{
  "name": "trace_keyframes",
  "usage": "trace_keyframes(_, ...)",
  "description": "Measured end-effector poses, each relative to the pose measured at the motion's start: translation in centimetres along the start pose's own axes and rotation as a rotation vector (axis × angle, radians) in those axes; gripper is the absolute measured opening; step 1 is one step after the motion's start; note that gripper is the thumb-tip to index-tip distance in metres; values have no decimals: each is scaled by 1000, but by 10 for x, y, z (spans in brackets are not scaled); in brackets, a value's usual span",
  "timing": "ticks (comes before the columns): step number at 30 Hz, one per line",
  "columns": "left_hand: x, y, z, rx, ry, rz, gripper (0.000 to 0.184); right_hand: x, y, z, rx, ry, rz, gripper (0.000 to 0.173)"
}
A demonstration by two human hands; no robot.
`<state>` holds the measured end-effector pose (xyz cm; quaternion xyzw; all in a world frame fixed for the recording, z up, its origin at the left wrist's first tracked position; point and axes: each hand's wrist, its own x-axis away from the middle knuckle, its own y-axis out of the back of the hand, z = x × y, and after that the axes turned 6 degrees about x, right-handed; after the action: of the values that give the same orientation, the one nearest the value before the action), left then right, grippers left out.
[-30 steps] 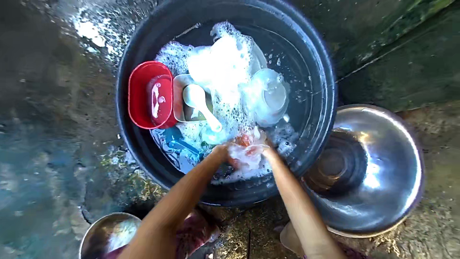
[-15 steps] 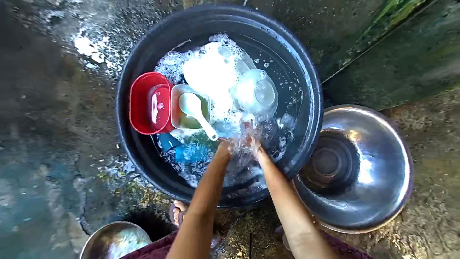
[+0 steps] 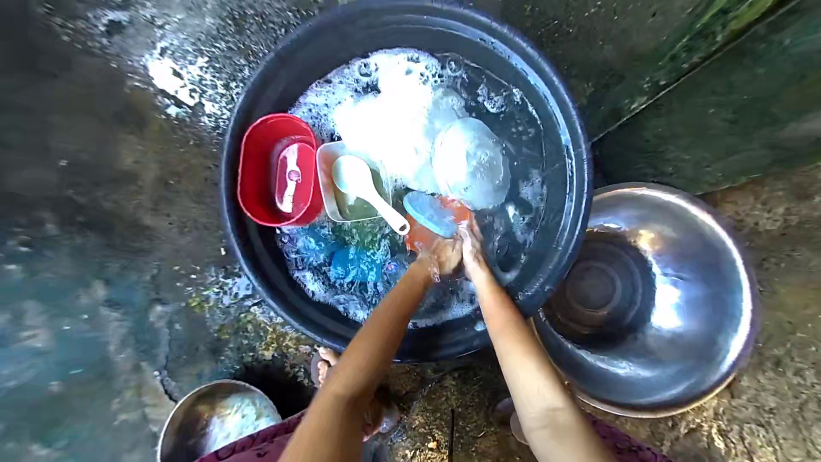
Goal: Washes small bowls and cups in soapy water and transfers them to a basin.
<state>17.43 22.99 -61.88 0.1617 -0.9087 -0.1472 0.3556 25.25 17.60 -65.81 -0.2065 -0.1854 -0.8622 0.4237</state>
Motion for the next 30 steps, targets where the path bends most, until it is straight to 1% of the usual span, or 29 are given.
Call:
trace_keyframes(2,16,-1,24,-238,-90,141,50,-9,9,2,64,68,-78,44)
trace_keyframes(3,22,6,39,-337,-85,184,54,-12,11,3,103,59,-92,44)
trace_keyframes(4,26,16,54,-408,-84,158,57,-13,11,1,140,35,-80,46)
trace_keyframes(5,27,28,64,-450,-96,93,58,-10,7,-2,154,0,-46,48)
trace_keyframes(6,25,38,65,-472,-111,42,59,-7,2,-7,150,-39,-1,50)
trace_keyframes(7,21,42,55,-485,-110,25,56,-5,-2,-8,155,-85,57,53)
trace_keyframes(8,19,38,36,-482,-90,42,50,-3,-2,-5,151,-124,96,54)
trace_keyframes(9,17,27,22,-479,-70,71,46,-2,1,-3,158,-149,111,52)
trace_keyframes(11,20,6,-2,-447,-4,111,45,-8,14,-1,125,-142,155,47)
trace_keyframes(12,26,8,-10,-408,15,117,46,-11,19,3,68,-174,174,49)
trace_keyframes(13,33,14,-12,-309,-3,75,46,-11,22,9,-3,-219,182,56)
trace_keyframes(14,40,22,-6,-143,-59,-22,45,-11,26,15,-58,-242,219,63)
trace_keyframes(15,46,29,4,74,-117,-150,44,-11,27,17,-58,-232,254,66)
trace_keyframes(16,51,35,13,309,-122,-258,48,-9,26,18,-24,-219,299,70)
trace_keyframes(17,53,39,23,486,-88,-341,51,-7,26,18,8,-200,358,70)
trace_keyframes(18,50,44,35,568,-19,-366,53,-5,26,18,22,-195,393,69)
trace_keyframes(19,44,50,47,567,66,-337,54,-4,25,16,24,-202,389,67)
trace_keyframes(21,30,60,62,436,204,-218,60,1,20,18,-21,-251,316,58)
trace_keyframes(22,21,63,60,333,233,-204,63,2,14,20,-47,-268,257,55)
trace_keyframes(23,13,61,52,222,246,-245,62,4,7,19,-55,-289,185,55)
trace_keyframes(25,-3,45,27,8,254,-358,54,9,-4,14,-68,-297,51,57)
trace_keyframes(26,-11,37,10,-77,254,-354,54,7,-7,13,-97,-274,-4,56)
trace_keyframes(28,-16,14,-14,-182,198,-251,59,2,-4,12,-168,-267,-43,56)
trace_keyframes(29,-13,1,-11,-217,133,-213,61,1,0,13,-176,-291,-36,57)
trace_keyframes(30,-7,-13,2,-247,15,-225,62,1,4,15,-161,-344,-59,55)
